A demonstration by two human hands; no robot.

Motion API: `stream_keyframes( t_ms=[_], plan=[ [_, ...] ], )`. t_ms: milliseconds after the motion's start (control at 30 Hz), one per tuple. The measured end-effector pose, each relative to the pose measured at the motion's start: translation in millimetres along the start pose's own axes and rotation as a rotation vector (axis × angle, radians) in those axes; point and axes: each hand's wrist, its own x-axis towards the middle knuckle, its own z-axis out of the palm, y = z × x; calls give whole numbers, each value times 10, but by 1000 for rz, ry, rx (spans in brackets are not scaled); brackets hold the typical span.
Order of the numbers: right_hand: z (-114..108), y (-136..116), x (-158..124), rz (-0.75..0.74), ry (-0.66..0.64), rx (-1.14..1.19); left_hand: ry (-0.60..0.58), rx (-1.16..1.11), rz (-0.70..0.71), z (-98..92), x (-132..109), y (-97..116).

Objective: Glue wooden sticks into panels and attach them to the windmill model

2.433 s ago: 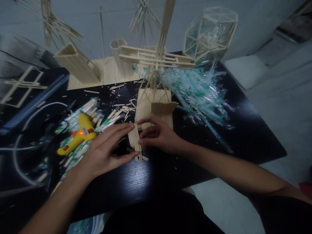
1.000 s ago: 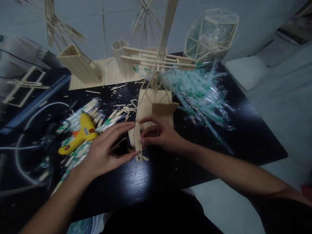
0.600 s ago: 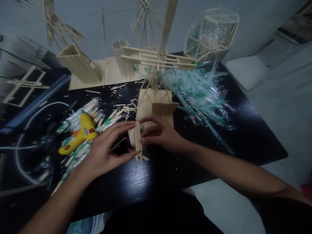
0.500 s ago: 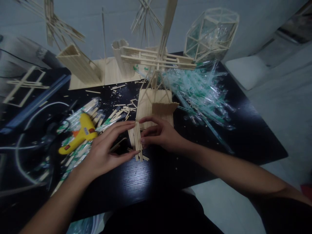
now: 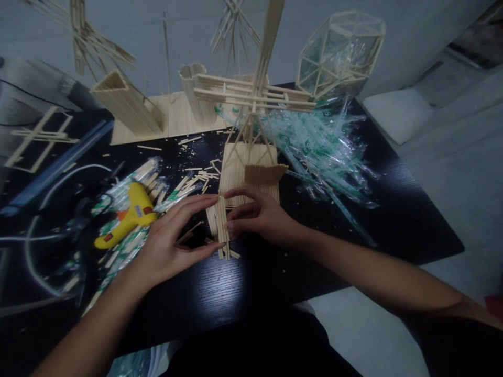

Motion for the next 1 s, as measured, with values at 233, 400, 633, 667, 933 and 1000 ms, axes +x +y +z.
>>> stream_keyframes(
  t_ms=[233, 400, 633, 667, 933, 1000],
  plan=[
    [5, 0, 2, -17, -6, 22, -10, 53, 11, 2, 18, 7],
    [2, 3, -7, -23, -10, 9, -5, 41, 16, -13, 22, 27],
    [11, -5, -11, -17, -8, 16, 17, 25, 23, 10, -17, 0],
    [12, -6, -8, -16, -6, 21, 19, 20, 18, 14, -22, -4],
    [13, 14, 1, -15, -2, 3, 26, 18, 12, 18, -12, 9],
    [9, 20, 2, -15, -2, 8, 32, 21, 22, 22, -1, 16]
  ],
)
